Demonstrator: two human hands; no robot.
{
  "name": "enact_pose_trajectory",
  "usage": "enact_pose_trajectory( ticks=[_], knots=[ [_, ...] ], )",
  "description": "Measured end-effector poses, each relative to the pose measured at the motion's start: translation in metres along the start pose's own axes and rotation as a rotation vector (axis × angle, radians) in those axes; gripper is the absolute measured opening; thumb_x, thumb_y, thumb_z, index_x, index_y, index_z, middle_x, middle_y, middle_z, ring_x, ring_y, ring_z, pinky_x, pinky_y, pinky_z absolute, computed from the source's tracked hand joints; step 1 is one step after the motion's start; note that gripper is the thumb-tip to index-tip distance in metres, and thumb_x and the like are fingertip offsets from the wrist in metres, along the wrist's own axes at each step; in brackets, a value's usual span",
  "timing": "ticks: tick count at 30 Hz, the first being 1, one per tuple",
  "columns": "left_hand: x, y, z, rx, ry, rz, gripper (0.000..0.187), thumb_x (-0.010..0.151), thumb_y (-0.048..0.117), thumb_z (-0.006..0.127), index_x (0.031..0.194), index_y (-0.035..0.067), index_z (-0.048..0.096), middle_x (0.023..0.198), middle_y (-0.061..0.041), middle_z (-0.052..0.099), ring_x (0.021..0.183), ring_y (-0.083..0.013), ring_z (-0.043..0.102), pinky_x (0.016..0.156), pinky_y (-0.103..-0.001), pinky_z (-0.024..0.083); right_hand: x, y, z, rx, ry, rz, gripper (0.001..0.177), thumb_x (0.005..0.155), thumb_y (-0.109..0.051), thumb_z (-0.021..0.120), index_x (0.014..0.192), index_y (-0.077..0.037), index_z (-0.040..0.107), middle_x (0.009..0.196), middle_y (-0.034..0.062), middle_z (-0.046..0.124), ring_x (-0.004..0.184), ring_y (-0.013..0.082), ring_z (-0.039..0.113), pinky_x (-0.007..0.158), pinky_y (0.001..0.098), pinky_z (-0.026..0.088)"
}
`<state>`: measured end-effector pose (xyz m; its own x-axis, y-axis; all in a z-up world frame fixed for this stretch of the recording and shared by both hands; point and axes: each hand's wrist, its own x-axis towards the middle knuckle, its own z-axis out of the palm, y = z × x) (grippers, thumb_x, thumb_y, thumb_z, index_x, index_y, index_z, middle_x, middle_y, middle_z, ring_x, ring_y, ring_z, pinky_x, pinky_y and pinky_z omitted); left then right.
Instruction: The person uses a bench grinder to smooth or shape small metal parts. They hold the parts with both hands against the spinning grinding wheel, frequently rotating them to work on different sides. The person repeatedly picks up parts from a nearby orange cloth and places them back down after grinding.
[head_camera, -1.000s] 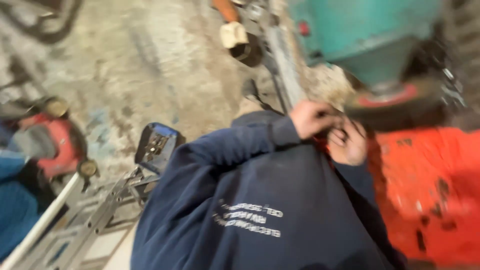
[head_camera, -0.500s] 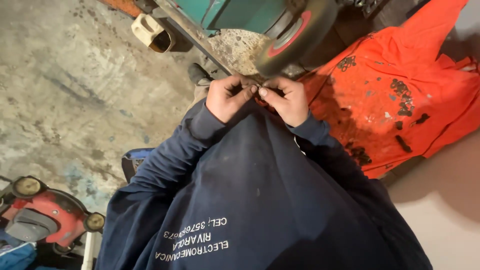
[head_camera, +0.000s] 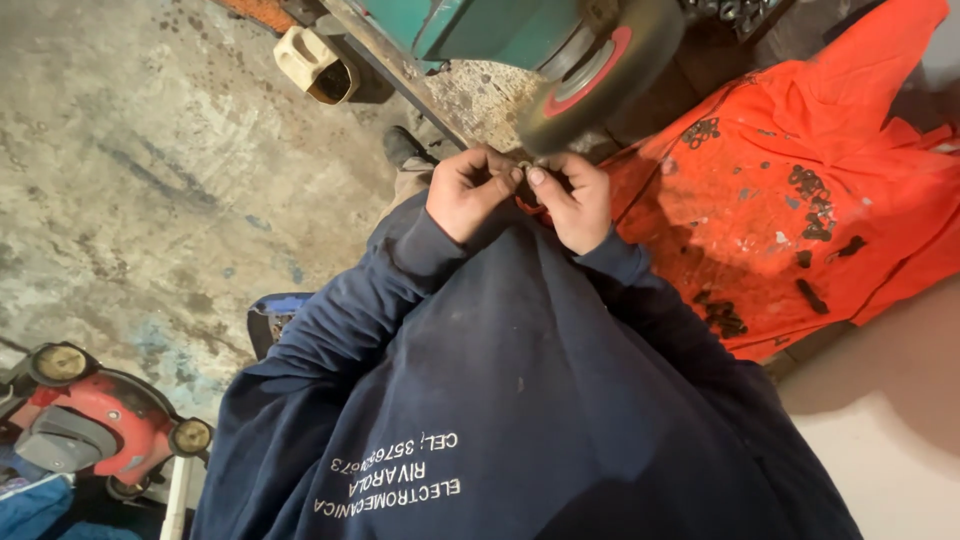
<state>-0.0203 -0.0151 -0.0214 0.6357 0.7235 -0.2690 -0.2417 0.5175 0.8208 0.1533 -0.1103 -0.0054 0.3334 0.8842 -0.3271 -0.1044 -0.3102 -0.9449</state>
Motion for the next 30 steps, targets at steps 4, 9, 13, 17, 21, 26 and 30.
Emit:
enact_pose_trajectory(
  ticks=[4,9,13,17,21,26,30],
  knots=[
    [0.004,0.035,0.001,0.211,-0.066,0.123,0.012,0.095,0.006,0.072,0.104,-0.001,0.07,0.101,-0.006,0.074,0.092,-0.0119,0.07,0.083,-0.029,0.059,0.008,0.003,-0.003,-0.172,-0.07,-0.169,0.012,0.105,-0.007,0.066,0.111,0.002,0.066,0.101,0.0016,0.07,0.091,0.006,0.063,0.082,0.022,0.053],
    [0.005,0.015,-0.004,0.214,0.028,0.063,0.009,0.095,0.008,0.073,0.098,0.0,0.072,0.088,-0.004,0.074,0.083,-0.0096,0.068,0.075,-0.028,0.058,0.012,0.009,-0.002,-0.043,-0.02,0.041,0.014,0.105,-0.01,0.066,0.113,0.002,0.069,0.086,-0.0005,0.065,0.071,0.0057,0.056,0.064,0.0219,0.047],
    [0.015,-0.014,0.002,0.039,0.116,-0.004,0.012,0.095,0.011,0.076,0.094,-0.001,0.073,0.081,-0.004,0.071,0.075,-0.0082,0.063,0.068,-0.029,0.055,0.012,0.015,0.003,0.153,-0.006,0.007,0.014,0.102,-0.007,0.069,0.114,0.0,0.067,0.081,-0.0001,0.062,0.065,0.0066,0.051,0.059,0.0227,0.042],
    [0.018,-0.017,0.005,-0.019,0.139,0.033,0.013,0.095,0.011,0.075,0.093,-0.001,0.073,0.081,-0.004,0.073,0.075,-0.0087,0.065,0.068,-0.028,0.055,0.013,0.02,0.0,0.275,-0.03,0.034,0.009,0.107,-0.009,0.066,0.105,-0.001,0.064,0.078,-0.0006,0.057,0.064,0.0076,0.048,0.058,0.0237,0.039],
    [0.021,-0.018,0.009,-0.076,0.1,0.01,0.014,0.094,0.011,0.075,0.092,-0.003,0.074,0.077,-0.006,0.072,0.069,-0.011,0.066,0.061,-0.03,0.055,0.014,-0.002,0.01,0.412,0.008,0.153,0.011,0.109,-0.014,0.059,0.106,-0.005,0.064,0.079,-0.0007,0.054,0.067,0.0076,0.048,0.055,0.0225,0.036],
    [0.028,-0.022,0.018,-0.217,0.066,-0.052,0.013,0.094,0.009,0.074,0.093,-0.004,0.072,0.077,-0.007,0.073,0.067,-0.012,0.066,0.058,-0.03,0.054,0.015,-0.007,0.006,0.424,-0.003,0.147,0.013,0.112,-0.014,0.058,0.103,-0.005,0.062,0.082,-0.0007,0.053,0.069,0.0074,0.047,0.055,0.0228,0.035],
    [0.026,-0.028,0.016,-0.218,0.078,-0.051,0.013,0.096,0.009,0.073,0.095,-0.004,0.072,0.078,-0.008,0.073,0.068,-0.0121,0.067,0.06,-0.03,0.055,0.015,-0.006,0.01,0.458,0.001,0.144,0.009,0.111,-0.011,0.058,0.105,-0.005,0.062,0.082,-0.0019,0.051,0.07,0.0066,0.046,0.056,0.0211,0.034]
  ],
)
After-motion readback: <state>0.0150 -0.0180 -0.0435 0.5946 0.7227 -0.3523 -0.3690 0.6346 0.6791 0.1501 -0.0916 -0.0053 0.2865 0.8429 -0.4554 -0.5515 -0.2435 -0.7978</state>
